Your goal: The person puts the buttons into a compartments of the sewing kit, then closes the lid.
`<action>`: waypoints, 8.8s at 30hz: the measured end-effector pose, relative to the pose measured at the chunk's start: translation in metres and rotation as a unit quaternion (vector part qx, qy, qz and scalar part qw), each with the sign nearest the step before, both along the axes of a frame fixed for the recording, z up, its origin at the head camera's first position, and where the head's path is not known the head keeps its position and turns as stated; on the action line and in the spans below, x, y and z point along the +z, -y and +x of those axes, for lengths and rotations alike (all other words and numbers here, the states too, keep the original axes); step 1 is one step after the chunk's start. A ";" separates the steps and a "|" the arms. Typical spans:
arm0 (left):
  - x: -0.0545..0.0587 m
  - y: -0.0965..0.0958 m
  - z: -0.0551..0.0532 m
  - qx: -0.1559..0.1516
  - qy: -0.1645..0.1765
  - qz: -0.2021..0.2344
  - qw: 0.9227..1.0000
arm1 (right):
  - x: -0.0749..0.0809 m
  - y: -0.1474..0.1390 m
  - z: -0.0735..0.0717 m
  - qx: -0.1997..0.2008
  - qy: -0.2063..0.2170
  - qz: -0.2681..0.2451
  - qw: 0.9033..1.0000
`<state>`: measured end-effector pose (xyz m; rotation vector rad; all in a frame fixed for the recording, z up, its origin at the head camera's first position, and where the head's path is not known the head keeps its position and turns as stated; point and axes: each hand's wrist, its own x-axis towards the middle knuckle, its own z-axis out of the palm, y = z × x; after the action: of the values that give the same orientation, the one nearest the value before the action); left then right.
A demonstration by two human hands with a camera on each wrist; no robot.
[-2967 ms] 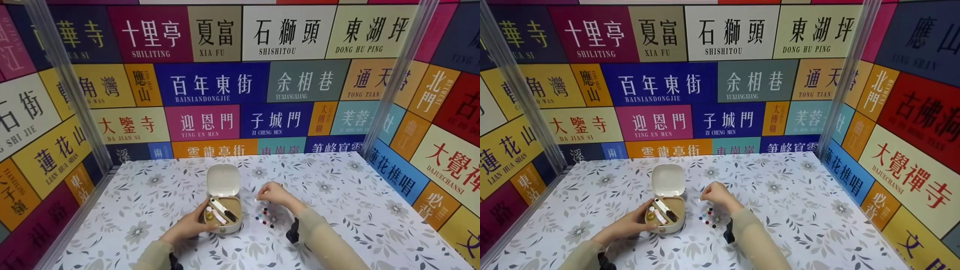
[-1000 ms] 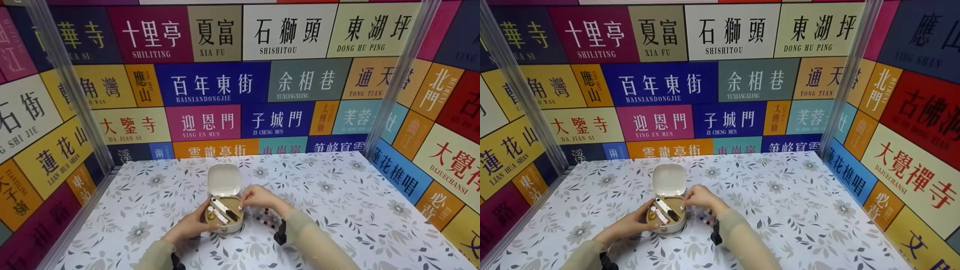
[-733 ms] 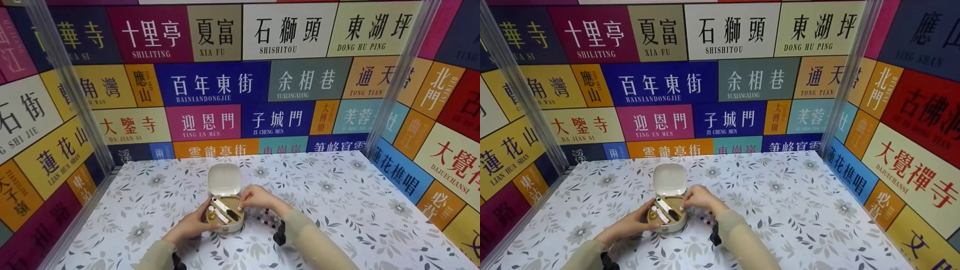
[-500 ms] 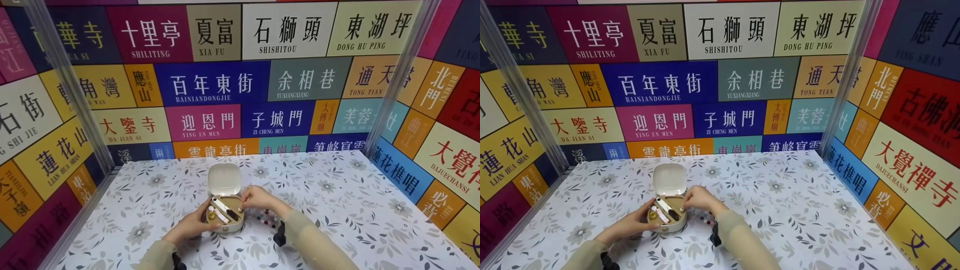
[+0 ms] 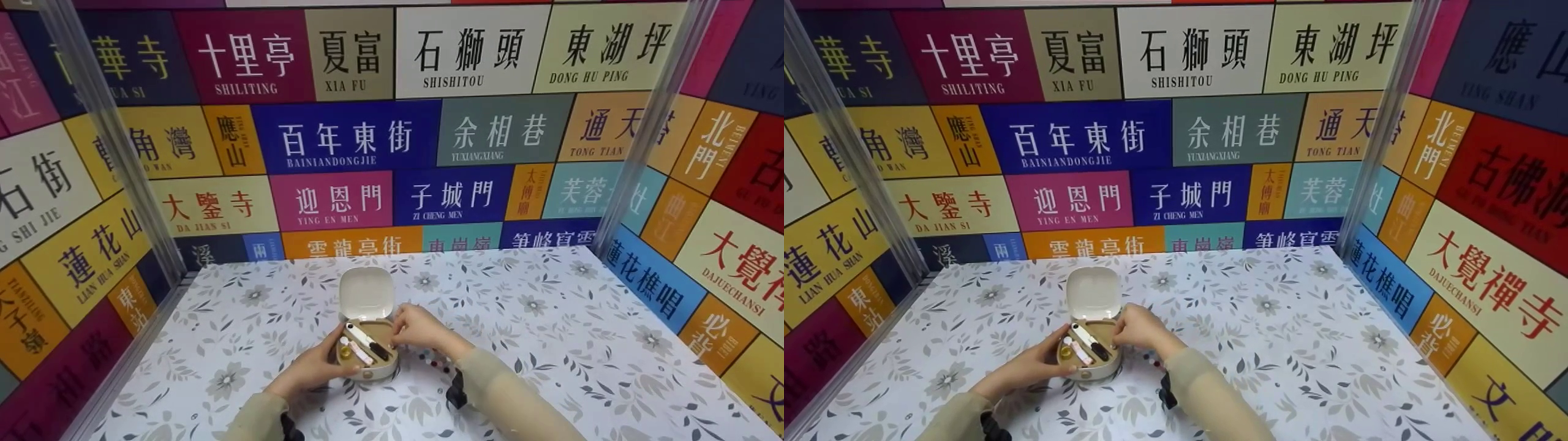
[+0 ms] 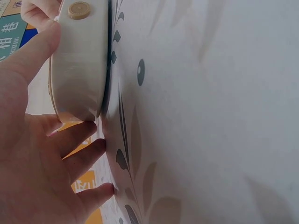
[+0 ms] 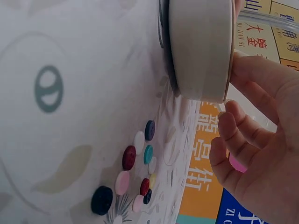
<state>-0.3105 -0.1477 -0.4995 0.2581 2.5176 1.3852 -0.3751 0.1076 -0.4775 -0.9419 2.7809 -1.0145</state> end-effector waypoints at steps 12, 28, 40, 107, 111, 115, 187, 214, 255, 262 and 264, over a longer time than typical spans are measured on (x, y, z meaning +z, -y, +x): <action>0.001 -0.003 0.002 0.010 0.014 0.021 1.000 | -0.002 0.003 0.008 -0.026 -0.036 0.040 0.998; 0.000 -0.001 0.001 0.010 0.008 -0.007 1.000 | -0.005 -0.034 -0.007 -0.059 0.019 -0.087 0.994; 0.002 -0.002 0.000 0.013 0.014 -0.004 1.000 | -0.022 -0.094 -0.019 -0.079 0.124 -0.084 0.986; 0.008 -0.002 0.001 0.003 0.033 -0.011 0.999 | -0.027 -0.097 -0.015 -0.131 0.161 -0.079 0.975; 0.007 -0.002 0.001 0.004 0.032 -0.012 0.999 | -0.022 -0.100 -0.013 -0.127 0.169 -0.094 0.973; 0.006 -0.003 0.000 0.008 0.037 -0.013 0.999 | -0.019 -0.105 -0.014 -0.120 0.165 -0.093 0.975; 0.008 0.001 -0.004 -0.009 0.013 -0.046 0.999 | -0.011 -0.086 -0.027 -0.093 0.113 -0.070 0.987; 0.007 0.000 -0.004 0.005 0.022 -0.049 0.999 | -0.010 -0.075 -0.024 -0.080 0.121 -0.072 0.987; 0.008 0.000 -0.006 0.001 0.035 -0.048 0.998 | 0.001 -0.036 -0.025 -0.059 0.101 -0.061 0.991; 0.007 0.001 -0.009 -0.001 0.025 -0.066 0.997 | 0.000 -0.029 -0.023 -0.046 0.091 -0.062 0.993; 0.007 0.001 -0.008 -0.001 0.021 -0.071 0.997 | -0.001 -0.027 -0.023 -0.046 0.094 -0.064 0.992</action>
<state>-0.3184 -0.1488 -0.4925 0.2016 2.5644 1.1921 -0.3980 0.1350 -0.4784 -0.6938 2.6521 -1.2373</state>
